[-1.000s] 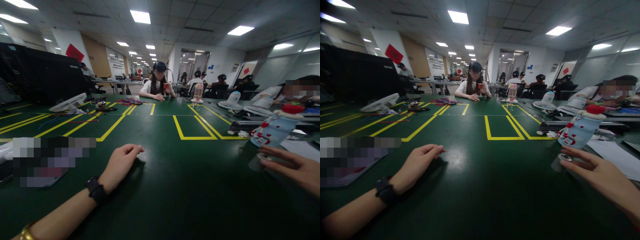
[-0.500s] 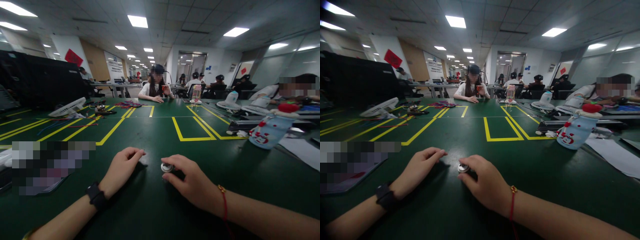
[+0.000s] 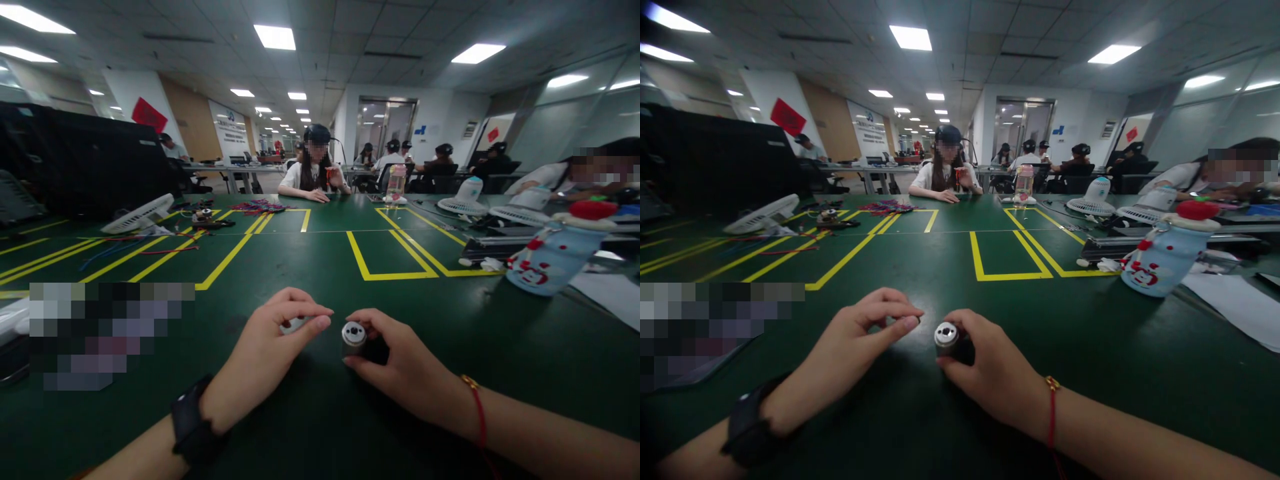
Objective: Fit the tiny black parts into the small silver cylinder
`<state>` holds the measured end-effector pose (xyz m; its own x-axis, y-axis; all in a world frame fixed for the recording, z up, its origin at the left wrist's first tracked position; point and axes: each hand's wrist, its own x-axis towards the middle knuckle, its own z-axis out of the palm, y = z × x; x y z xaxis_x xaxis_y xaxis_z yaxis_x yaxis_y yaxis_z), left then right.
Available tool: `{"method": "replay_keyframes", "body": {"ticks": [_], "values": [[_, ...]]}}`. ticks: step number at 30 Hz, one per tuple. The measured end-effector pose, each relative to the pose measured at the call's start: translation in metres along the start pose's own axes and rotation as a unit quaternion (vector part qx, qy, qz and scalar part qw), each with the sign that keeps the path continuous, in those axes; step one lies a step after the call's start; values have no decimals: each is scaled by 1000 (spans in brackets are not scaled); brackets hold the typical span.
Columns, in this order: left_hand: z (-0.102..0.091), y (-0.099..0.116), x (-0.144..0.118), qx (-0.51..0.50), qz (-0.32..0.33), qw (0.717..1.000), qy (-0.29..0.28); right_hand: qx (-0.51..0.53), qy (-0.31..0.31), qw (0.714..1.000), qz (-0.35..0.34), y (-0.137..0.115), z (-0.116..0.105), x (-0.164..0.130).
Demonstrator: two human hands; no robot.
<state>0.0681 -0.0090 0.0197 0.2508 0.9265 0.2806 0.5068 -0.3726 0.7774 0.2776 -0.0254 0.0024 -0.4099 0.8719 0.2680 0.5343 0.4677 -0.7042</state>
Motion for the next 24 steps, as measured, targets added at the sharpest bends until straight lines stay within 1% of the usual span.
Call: {"method": "replay_keyframes", "body": {"ticks": [3, 6, 9, 10, 12, 14, 16, 18, 19, 20, 22, 24], "values": [[3, -15, -2, 41, -2, 996, -78, -3, 1, 1000, -2, 4, -2, -4], [8, -23, -5, 88, 9, 988, -127, -12, 18, 1000, -7, 7, 1, -6], [4, -22, -6, 69, 6, 987, -143, -24, 20, 999, -14, 7, 1, -6], [0, -22, -5, 50, -4, 989, -138, -28, 22, 999, -15, 7, -2, -5], [-10, -23, -2, 18, -36, 994, -100, -46, 44, 998, -7, 12, -14, -5], [-21, -28, 2, 1, -83, 996, -38, -81, 104, 991, 15, 23, -36, -10], [-28, -36, 7, -20, -131, 991, 18, -132, 178, 973, 62, 43, -65, -23], [-30, -42, 10, -43, -163, 984, 53, -202, 242, 940, 133, 69, -101, -45], [-30, -45, 11, -51, -170, 982, 63, -241, 261, 918, 174, 84, -119, -59], [-29, -46, 12, -56, -171, 981, 69, -275, 262, 899, 216, 98, -137, -74], [-26, -47, 11, -62, -172, 980, 76, -307, 238, 880, 273, 125, -167, -102], [-24, -45, 10, -65, -173, 979, 80, -339, 217, 870, 285, 142, -185, -121]]}}
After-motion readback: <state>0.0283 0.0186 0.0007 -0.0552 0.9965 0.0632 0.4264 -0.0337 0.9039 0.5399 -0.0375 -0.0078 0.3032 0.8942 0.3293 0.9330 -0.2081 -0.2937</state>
